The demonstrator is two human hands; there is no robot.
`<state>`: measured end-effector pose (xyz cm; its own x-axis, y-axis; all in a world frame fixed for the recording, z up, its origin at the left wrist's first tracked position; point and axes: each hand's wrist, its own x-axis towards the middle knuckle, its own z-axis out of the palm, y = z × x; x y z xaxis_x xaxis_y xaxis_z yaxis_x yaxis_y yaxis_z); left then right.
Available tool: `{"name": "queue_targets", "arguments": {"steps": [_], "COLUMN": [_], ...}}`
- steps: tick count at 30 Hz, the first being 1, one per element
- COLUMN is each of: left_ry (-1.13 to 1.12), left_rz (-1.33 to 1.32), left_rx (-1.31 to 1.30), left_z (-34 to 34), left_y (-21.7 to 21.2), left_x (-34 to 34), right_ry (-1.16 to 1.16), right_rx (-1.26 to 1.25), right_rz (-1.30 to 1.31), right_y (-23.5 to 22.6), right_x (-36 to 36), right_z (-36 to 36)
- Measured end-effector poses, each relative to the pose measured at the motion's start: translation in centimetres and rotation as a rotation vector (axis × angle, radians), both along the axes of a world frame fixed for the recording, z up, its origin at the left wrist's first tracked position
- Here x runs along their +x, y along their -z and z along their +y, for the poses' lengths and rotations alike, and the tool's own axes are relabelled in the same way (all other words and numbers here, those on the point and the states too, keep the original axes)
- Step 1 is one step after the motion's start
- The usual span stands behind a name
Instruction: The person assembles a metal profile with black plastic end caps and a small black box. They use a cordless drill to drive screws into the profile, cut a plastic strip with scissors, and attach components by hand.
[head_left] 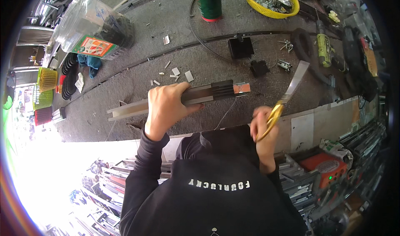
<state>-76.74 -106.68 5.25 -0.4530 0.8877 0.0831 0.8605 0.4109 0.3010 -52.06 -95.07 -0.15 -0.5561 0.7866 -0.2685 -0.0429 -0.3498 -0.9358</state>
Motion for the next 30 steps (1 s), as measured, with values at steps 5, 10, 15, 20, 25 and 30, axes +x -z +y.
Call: {"name": "queue_targets", "arguments": {"steps": [5, 10, 15, 20, 25, 30], "left_ry": [0.003, 0.019, 0.052, 0.030, 0.049, 0.051], "left_rz": [0.000, 0.007, -0.001, -0.104, -0.138, 0.013], "left_rx": [-0.010, -0.019, -0.020, -0.055, -0.060, 0.081], "left_z": [0.0, 0.6, 1.6, 1.4, 1.1, -0.9], "left_y": [0.3, 0.8, 0.9, 0.4, 1.1, 2.6], "left_x": [0.0, 0.6, 1.2, 1.1, 1.2, 3.8], "right_ry": [-0.203, -0.193, -0.222, -0.141, -0.254, -0.185], "right_rx": [0.103, 0.123, 0.020, 0.057, -0.054, 0.032], "right_rz": [-0.081, -0.029, -0.049, -0.028, -0.059, -0.170], "right_y": [0.4, 1.1, 1.6, 2.7, 2.7, 1.5], "right_x": [-2.4, -3.2, -3.0, -2.9, -2.6, -1.0], "right_z": [1.3, 0.5, 0.5, 0.3, 0.9, 1.8]}}
